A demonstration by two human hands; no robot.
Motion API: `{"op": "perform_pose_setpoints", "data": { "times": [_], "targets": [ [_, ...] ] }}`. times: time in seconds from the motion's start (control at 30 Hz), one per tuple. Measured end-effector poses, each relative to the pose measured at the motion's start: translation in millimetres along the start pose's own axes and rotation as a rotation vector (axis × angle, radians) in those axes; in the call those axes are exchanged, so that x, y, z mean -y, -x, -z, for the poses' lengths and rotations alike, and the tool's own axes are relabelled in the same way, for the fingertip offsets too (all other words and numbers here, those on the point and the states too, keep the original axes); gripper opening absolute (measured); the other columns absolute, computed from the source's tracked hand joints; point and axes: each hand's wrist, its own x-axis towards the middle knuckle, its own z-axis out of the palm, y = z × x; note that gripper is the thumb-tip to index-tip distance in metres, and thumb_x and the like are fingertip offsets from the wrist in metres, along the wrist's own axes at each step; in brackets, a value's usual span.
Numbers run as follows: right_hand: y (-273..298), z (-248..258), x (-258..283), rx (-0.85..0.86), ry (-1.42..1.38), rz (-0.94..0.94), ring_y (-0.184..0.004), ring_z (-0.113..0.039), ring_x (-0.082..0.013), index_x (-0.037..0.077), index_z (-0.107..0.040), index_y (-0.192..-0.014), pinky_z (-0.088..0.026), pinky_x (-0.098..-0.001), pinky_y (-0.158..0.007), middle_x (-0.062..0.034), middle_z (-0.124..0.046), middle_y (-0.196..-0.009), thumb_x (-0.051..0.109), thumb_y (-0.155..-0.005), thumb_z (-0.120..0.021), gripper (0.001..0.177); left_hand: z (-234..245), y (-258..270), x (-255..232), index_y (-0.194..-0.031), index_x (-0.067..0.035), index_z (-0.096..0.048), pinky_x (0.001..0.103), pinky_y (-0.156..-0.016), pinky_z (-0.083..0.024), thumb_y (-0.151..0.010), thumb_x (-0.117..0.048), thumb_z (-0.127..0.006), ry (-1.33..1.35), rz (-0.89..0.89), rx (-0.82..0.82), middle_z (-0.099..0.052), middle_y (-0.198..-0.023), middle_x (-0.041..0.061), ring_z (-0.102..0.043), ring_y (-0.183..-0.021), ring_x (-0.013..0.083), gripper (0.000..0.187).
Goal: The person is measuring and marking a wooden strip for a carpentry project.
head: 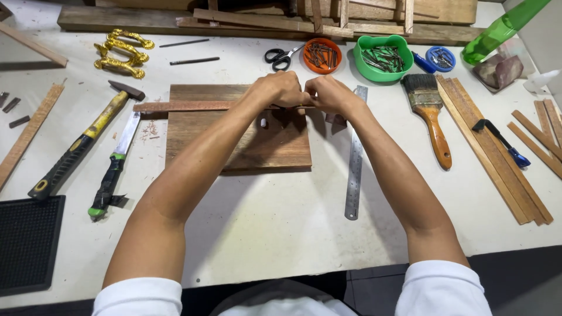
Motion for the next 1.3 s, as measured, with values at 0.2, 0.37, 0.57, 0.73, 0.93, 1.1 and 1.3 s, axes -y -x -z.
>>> {"op": "perform_pose_setpoints", "data": {
  "times": [0.2, 0.37, 0.57, 0.73, 0.93, 1.1, 1.3],
  "targets": [
    [-0.6, -1.5, 3.6, 0.037, 0.004, -0.100, -0.075, -0.072, -0.0330, 0.000, -0.074, -0.094, -0.058, -0.0455, -0.070, -0.0191, -0.075, -0.087, 0.003, -0.085, -0.071, 0.010, -2.9, 6.1, 0.9, -0.084, -0.008, -0.077, 0.048, -0.073, -0.060, -0.084, -0.040, -0.066, -0.004, 0.018, -0.020, -0.077, -0.089, 0.013, -0.072, -0.078, 0.0265, 0.034],
    [2.5, 12.5, 22.1, 0.104, -0.065, -0.167, -0.076, -0.072, -0.0304, 0.000, -0.074, -0.097, -0.057, -0.0451, -0.069, -0.0178, -0.075, -0.089, 0.019, -0.091, -0.077, 0.020, 6.6, 17.5, 24.4, -0.079, -0.010, -0.073, 0.045, -0.069, -0.056, -0.088, -0.046, -0.067, -0.008, 0.039, -0.015, -0.073, -0.084, 0.011, -0.068, -0.073, 0.0228, 0.038],
    [-2.6, 18.3, 33.0, 0.176, -0.014, -0.194, -0.080, -0.073, -0.0288, 0.002, -0.076, -0.100, -0.057, -0.0449, -0.073, -0.0157, -0.076, -0.092, 0.024, -0.092, -0.077, 0.023, 22.2, 47.4, 90.9, -0.080, -0.009, -0.074, 0.044, -0.066, -0.055, -0.094, -0.043, -0.065, -0.017, 0.122, -0.023, -0.070, -0.082, 0.011, -0.063, -0.069, 0.0207, 0.038],
    [-7.1, 24.3, 45.2, 0.209, 0.046, -0.229, -0.081, -0.073, -0.0289, 0.004, -0.077, -0.102, -0.057, -0.0453, -0.074, -0.0151, -0.077, -0.091, 0.024, -0.093, -0.077, 0.022, 29.3, 74.5, 108.1, -0.100, -0.014, -0.080, 0.045, -0.069, -0.056, -0.094, -0.039, -0.064, 0.083, 0.101, -0.019, -0.073, -0.085, 0.012, -0.057, -0.064, 0.0170, 0.031],
    [-6.5, 23.3, 60.9, 0.204, 0.173, -0.294, -0.083, -0.073, -0.0261, 0.010, -0.077, -0.109, -0.059, -0.0441, -0.077, -0.0120, -0.077, -0.099, 0.024, -0.090, -0.078, 0.024, 15.9, 65.8, 111.7, -0.115, -0.012, -0.076, 0.048, -0.075, -0.061, -0.094, -0.037, -0.061, 0.056, 0.064, -0.047, -0.075, -0.095, 0.008, -0.061, -0.066, 0.0168, 0.036],
    [-7.6, 3.4, 80.7, 0.052, 0.122, -0.080, -0.093, -0.067, -0.0249, 0.016, -0.081, -0.110, -0.056, -0.0415, -0.081, -0.0082, -0.072, -0.105, 0.030, -0.088, -0.080, 0.026, 13.0, 68.0, 109.9, -0.116, -0.012, -0.077, 0.050, -0.080, -0.058, -0.096, -0.039, -0.062, 0.018, 0.095, -0.072, -0.076, -0.094, 0.011, -0.065, -0.071, 0.0208, 0.037],
    [-6.8, -13.4, 73.4, -0.040, 0.099, -0.007, -0.091, -0.068, -0.0237, 0.013, -0.081, -0.108, -0.057, -0.0402, -0.082, -0.0072, -0.072, -0.101, 0.027, -0.085, -0.083, 0.027, 12.1, 70.5, 111.0, -0.116, -0.013, -0.076, 0.049, -0.079, -0.059, -0.095, -0.040, -0.064, 0.009, 0.122, -0.084, -0.075, -0.093, 0.012, -0.067, -0.075, 0.0231, 0.037]
  ]
}}
